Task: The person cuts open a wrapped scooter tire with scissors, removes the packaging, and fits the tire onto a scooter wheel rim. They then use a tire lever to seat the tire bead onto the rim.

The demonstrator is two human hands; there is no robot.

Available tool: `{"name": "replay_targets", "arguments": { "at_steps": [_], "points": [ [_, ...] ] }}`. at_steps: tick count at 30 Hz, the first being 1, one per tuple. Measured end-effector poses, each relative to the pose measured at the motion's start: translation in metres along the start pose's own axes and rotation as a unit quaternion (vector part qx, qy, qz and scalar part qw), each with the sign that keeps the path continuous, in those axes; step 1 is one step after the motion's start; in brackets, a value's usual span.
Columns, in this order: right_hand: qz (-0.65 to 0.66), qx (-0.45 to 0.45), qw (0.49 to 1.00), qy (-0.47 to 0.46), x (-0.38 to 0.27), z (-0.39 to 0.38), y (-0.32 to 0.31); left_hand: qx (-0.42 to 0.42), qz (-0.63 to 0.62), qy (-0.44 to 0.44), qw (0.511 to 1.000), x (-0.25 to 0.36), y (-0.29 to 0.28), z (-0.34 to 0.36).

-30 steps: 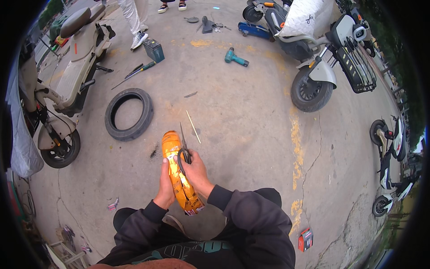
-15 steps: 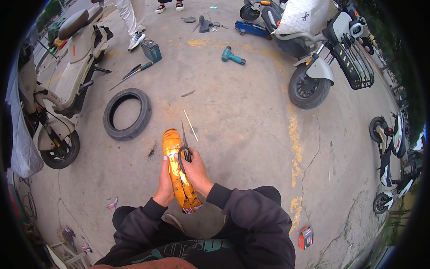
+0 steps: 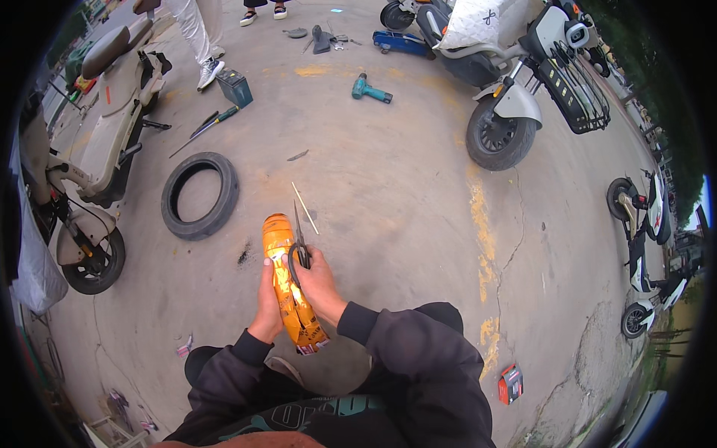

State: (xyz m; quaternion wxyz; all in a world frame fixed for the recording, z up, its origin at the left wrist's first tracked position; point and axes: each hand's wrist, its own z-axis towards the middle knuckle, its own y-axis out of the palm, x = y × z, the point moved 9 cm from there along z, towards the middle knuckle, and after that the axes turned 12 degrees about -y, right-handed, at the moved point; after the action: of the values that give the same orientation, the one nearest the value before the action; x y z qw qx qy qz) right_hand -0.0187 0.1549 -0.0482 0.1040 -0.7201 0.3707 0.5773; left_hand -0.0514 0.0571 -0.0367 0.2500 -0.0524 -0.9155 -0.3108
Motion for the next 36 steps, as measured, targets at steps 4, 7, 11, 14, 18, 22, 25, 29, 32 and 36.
{"name": "replay_targets", "arguments": {
  "at_steps": [4, 7, 11, 14, 18, 22, 25, 29, 32, 36],
  "points": [
    [-0.107, 0.01, 0.994, -0.019, 0.002, 0.004, -0.006, -0.019, 0.014, 0.025, 0.999, 0.002, -0.001, 0.007],
    [-0.163, 0.0, 0.987, -0.017, -0.014, 0.0, -0.005, -0.011, -0.016, 0.018, 1.0, 0.001, 0.001, 0.007],
    [-0.191, -0.009, 0.981, -0.016, -0.03, -0.008, -0.008, -0.009, -0.004, 0.013, 1.0, 0.0, 0.009, 0.004],
    [-0.18, 0.0, 0.983, -0.021, -0.029, -0.011, -0.013, -0.001, 0.006, 0.007, 1.0, -0.003, 0.007, 0.007],
    [-0.153, 0.008, 0.988, -0.02, -0.024, -0.006, -0.011, -0.005, 0.023, 0.001, 1.0, -0.001, 0.002, 0.01],
    [-0.116, 0.001, 0.993, 0.008, -0.034, -0.013, -0.013, -0.003, 0.027, 0.003, 1.0, 0.0, 0.012, 0.007],
    [-0.091, 0.006, 0.996, -0.007, -0.035, -0.013, -0.015, -0.018, 0.036, 0.006, 0.999, 0.002, 0.016, 0.007],
    [-0.111, 0.013, 0.994, -0.02, -0.026, -0.008, -0.02, 0.007, 0.052, 0.005, 0.999, -0.001, 0.015, 0.009],
    [-0.117, 0.019, 0.993, -0.026, -0.026, -0.008, -0.02, -0.005, 0.044, 0.004, 0.999, -0.001, 0.011, 0.013],
    [-0.136, 0.01, 0.991, -0.014, -0.024, -0.005, -0.016, 0.001, 0.041, 0.017, 0.999, 0.002, 0.008, 0.013]
  ]
}}
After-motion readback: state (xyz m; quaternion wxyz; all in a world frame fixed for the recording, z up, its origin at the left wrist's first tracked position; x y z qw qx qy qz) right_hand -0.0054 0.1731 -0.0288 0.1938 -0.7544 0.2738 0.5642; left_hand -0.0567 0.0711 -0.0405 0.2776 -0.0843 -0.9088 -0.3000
